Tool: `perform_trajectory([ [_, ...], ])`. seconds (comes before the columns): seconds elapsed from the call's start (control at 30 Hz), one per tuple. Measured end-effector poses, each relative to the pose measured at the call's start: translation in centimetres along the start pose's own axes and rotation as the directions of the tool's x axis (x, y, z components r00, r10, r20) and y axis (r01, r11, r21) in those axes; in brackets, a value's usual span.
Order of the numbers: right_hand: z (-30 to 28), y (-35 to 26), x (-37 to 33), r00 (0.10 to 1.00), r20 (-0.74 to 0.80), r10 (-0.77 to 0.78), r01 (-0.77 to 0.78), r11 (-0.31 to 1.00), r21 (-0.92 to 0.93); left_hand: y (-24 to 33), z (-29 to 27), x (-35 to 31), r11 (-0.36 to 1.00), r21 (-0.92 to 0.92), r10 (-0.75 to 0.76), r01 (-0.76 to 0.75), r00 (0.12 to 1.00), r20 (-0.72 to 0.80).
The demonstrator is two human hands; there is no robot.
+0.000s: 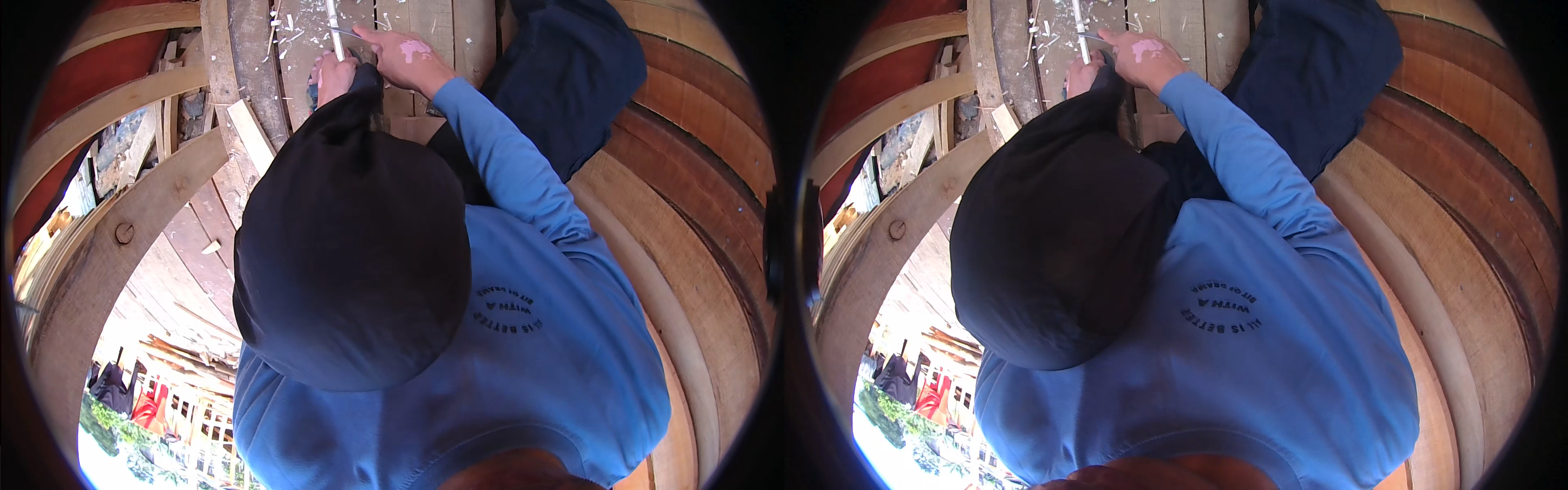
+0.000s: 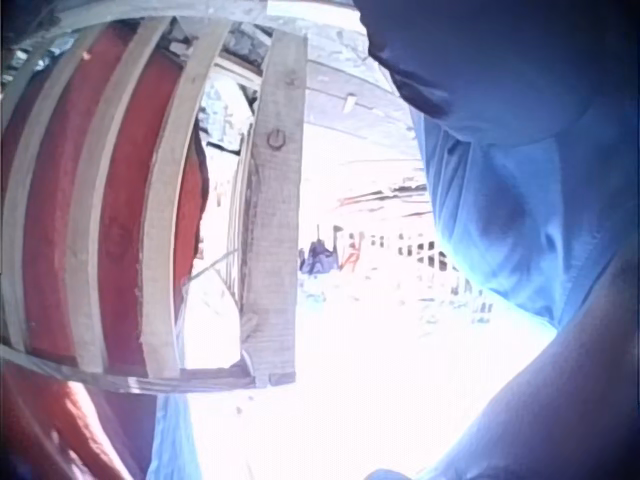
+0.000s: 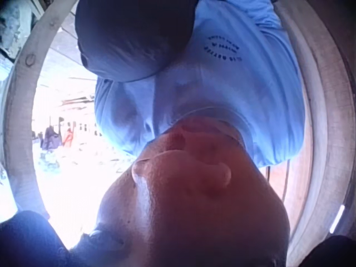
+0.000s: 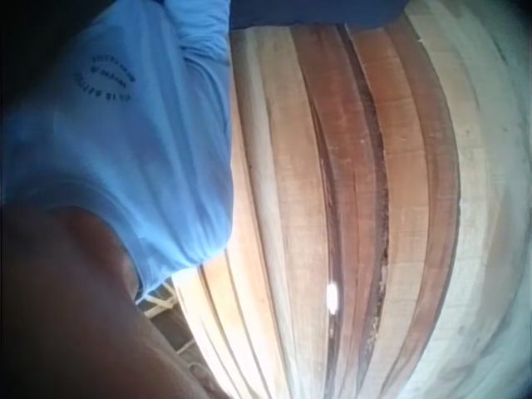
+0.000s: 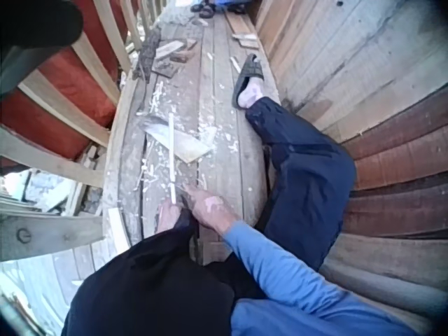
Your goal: The person carves a piece of wood into a decorative shape using a knife, holding the wood against their foot for stability and shaving off layers while sitting on a wooden floor.
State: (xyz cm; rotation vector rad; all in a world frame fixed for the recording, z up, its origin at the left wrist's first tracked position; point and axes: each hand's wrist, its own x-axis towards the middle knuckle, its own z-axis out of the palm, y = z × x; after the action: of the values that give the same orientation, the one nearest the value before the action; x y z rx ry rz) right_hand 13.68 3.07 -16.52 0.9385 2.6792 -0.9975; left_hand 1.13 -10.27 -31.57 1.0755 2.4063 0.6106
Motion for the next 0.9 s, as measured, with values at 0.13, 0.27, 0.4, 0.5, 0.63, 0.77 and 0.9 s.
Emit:
perform_trajectory([
  [0.13, -1.8, 1.4, 1.7, 0.989, 0.148, -0.004, 0.033, 0.981, -0.191, 2.6, -1.6, -0.2, 0.999, 0.021, -0.037, 0.036, 0.999, 0.009],
  [0.27, -3.3, 0.5, 2.4, 0.956, 0.284, 0.07, -0.007, 0.976, -0.219, 2.6, -1.0, -0.4, 0.991, 0.024, -0.129, 0.131, 0.99, -0.064],
  [0.4, -2.3, 1.2, 2.4, 0.974, 0.218, 0.061, -0.007, 0.971, -0.239, 0.7, 0.7, -0.7, 0.989, 0.146, 0.026, -0.013, 0.996, -0.088],
  [0.5, -0.2, 2.8, 1.2, 0.998, 0.053, -0.022, 0.033, 0.975, -0.219, 1.9, -0.4, -1.0, 0.99, 0.127, 0.077, -0.067, 0.994, -0.075],
  [0.63, -0.9, -1.1, -1.1, 0.988, 0.015, 0.154, -0.151, 0.981, -0.124, 1.4, -0.4, -1.2, 0.992, 0.115, 0.056, -0.045, 0.994, -0.094],
  [0.77, -0.6, 1.9, 0.6, 0.997, 0.076, -0.035, 0.038, 0.999, -0.029, 3.9, -2.7, -0.8, 0.958, -0.187, -0.203, 0.219, 0.974, 0.097],
  [0.9, -3.0, 1.7, 1.8, 0.961, 0.272, -0.043, 0.099, 0.975, -0.197, 2.0, -0.7, -1.1, 0.995, -0.077, -0.064, 0.067, 0.997, 0.048],
])
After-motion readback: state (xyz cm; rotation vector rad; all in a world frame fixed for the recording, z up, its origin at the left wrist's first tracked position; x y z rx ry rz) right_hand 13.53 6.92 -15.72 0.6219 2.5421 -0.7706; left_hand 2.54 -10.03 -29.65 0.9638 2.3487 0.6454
